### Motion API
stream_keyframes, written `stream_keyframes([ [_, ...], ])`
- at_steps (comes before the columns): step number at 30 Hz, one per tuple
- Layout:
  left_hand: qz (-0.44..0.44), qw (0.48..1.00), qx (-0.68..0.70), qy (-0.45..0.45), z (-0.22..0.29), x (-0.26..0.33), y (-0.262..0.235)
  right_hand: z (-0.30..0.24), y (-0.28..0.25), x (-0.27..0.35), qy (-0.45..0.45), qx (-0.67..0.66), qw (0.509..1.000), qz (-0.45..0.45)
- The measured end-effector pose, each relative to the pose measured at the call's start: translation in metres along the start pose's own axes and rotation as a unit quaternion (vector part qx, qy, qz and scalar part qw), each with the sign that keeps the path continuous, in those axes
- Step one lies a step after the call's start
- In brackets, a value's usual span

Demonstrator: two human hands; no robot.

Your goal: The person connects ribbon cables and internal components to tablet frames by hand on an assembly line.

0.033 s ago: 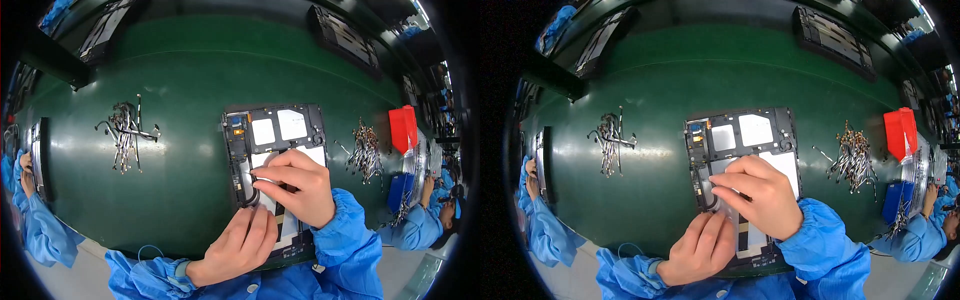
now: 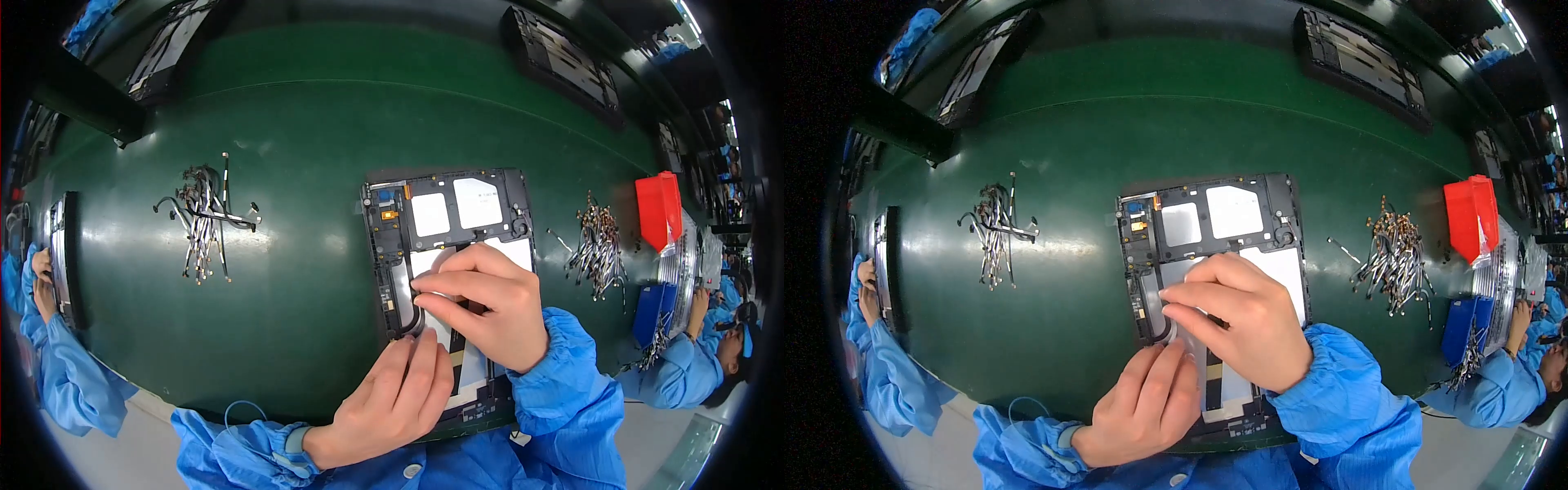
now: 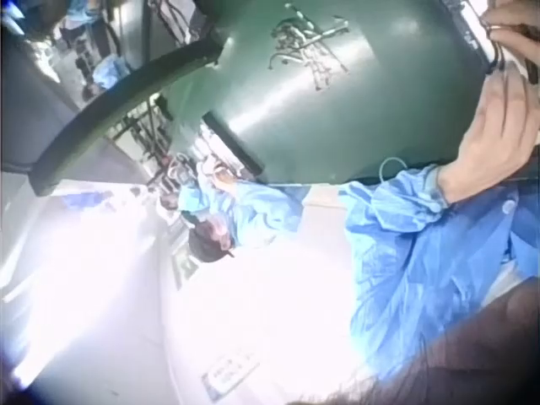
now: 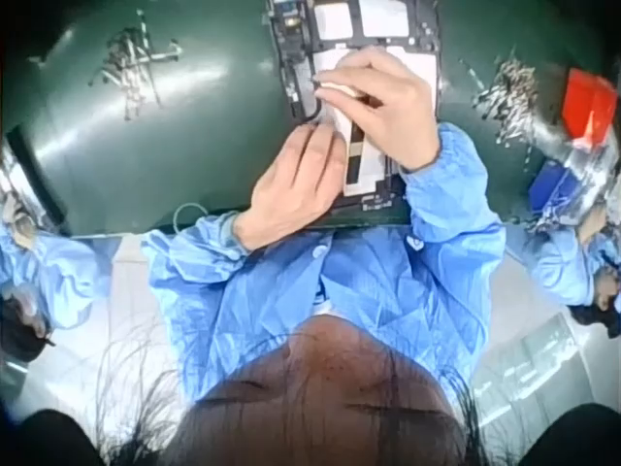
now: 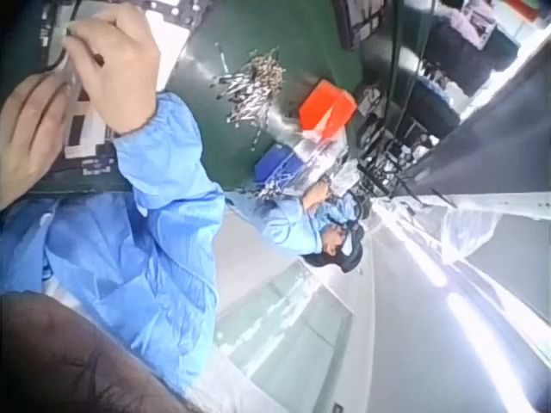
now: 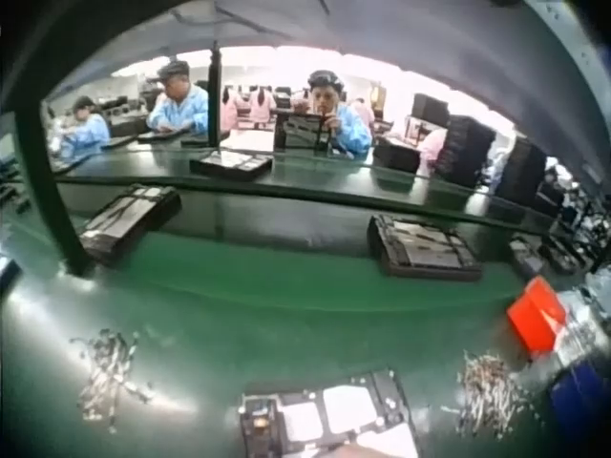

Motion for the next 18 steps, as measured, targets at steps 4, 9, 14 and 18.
stream_keyframes([
  [4,-0.025,1.0,-0.006,-0.013,-0.0012,-0.0046,0.0017,0.0016,-0.0015,-0.0009,-0.013,0.006,1.0,0.005],
  [9,-0.028,1.0,-0.008,-0.013,-0.0012,-0.0039,0.0027,0.0012,-0.0018,-0.0015,-0.004,-0.003,1.0,0.004],
  [14,-0.037,0.999,-0.011,-0.008,-0.0011,-0.0043,0.0023,0.0028,-0.0014,-0.0024,-0.005,-0.003,1.0,0.004],
  [18,-0.037,0.999,-0.01,-0.004,-0.0005,-0.0043,0.0041,0.006,-0.0018,-0.0019,-0.007,-0.003,1.0,0.003],
])
Point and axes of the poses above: each hand's wrist, its own x-axis away from the middle knuckle, its own y-axis out of the palm, z = x × y, the point moved 3 cm from there along -x, towards the middle knuckle, and after that the axes turned 12 degrees about -x, right-handed, at the moved point
